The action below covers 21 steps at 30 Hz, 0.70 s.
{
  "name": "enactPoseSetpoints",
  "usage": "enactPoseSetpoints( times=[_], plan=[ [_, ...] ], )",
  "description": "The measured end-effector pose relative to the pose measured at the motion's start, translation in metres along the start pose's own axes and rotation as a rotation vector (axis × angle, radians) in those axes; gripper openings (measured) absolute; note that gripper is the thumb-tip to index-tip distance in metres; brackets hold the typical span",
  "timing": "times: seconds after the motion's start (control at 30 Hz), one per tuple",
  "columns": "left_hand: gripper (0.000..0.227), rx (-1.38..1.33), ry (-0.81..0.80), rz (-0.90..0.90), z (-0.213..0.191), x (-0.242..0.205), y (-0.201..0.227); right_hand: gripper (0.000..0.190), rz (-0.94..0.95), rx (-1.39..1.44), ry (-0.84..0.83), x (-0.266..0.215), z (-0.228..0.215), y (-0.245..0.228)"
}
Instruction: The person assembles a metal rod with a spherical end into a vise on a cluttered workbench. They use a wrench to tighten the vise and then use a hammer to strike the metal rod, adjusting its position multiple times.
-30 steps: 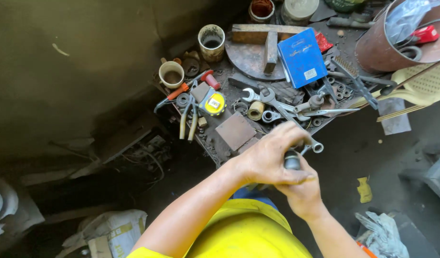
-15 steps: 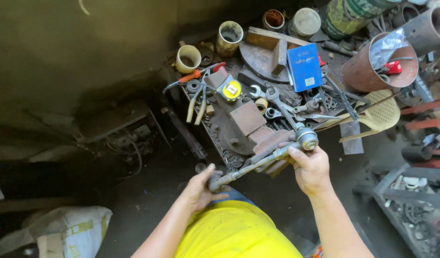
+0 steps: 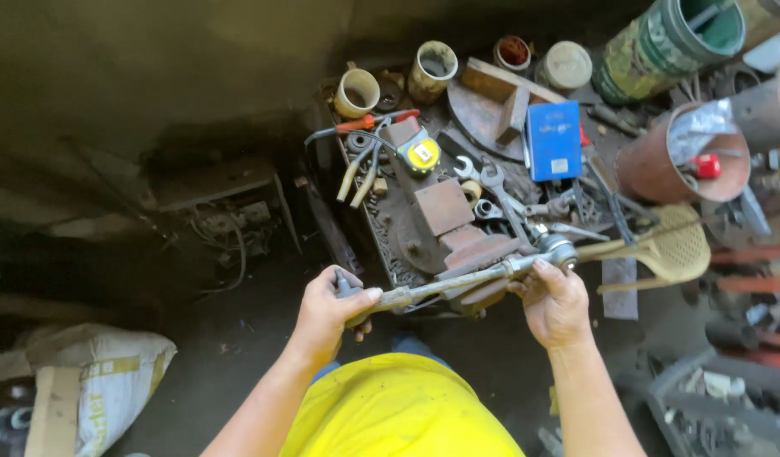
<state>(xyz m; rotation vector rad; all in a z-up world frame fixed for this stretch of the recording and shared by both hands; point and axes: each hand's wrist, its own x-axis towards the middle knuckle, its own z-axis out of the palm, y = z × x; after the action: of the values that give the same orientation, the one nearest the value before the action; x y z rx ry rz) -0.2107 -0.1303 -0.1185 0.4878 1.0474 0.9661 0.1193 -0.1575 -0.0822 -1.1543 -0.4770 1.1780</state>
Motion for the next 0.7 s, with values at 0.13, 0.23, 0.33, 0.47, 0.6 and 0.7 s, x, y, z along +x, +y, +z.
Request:
enactPoseSetpoints(
  times=[0.13,0.23,0.33,0.47,0.6,0.7],
  plan=[
    [0.038,0.052,0.1,0.047,0.038,-0.004,-0.007,0.022,0.038,-0.042,0.053,0.026,-0.019,-0.004],
    [0.035,0.084,0.198,0.033,0.063,-0.005,-0.025,0.019,0.133,-0.058,0.052,0.05,-0.05,-0.003],
    [0.035,0.142,0.268,0.072,0.081,-0.009,-0.026,0.011,0.221,-0.048,0.02,0.062,-0.069,-0.002],
    [0.033,0.203,0.402,0.129,0.095,-0.018,-0.022,0.013,0.283,-0.041,-0.048,0.07,-0.073,-0.003],
    [0.03,0.216,0.482,0.182,0.101,-0.017,-0.028,0.015,0.346,-0.046,-0.1,0.07,-0.085,-0.002],
    [0.028,0.22,0.507,0.212,0.102,-0.017,-0.031,0.015,0.414,-0.028,-0.164,0.068,-0.084,-0.005]
  ],
)
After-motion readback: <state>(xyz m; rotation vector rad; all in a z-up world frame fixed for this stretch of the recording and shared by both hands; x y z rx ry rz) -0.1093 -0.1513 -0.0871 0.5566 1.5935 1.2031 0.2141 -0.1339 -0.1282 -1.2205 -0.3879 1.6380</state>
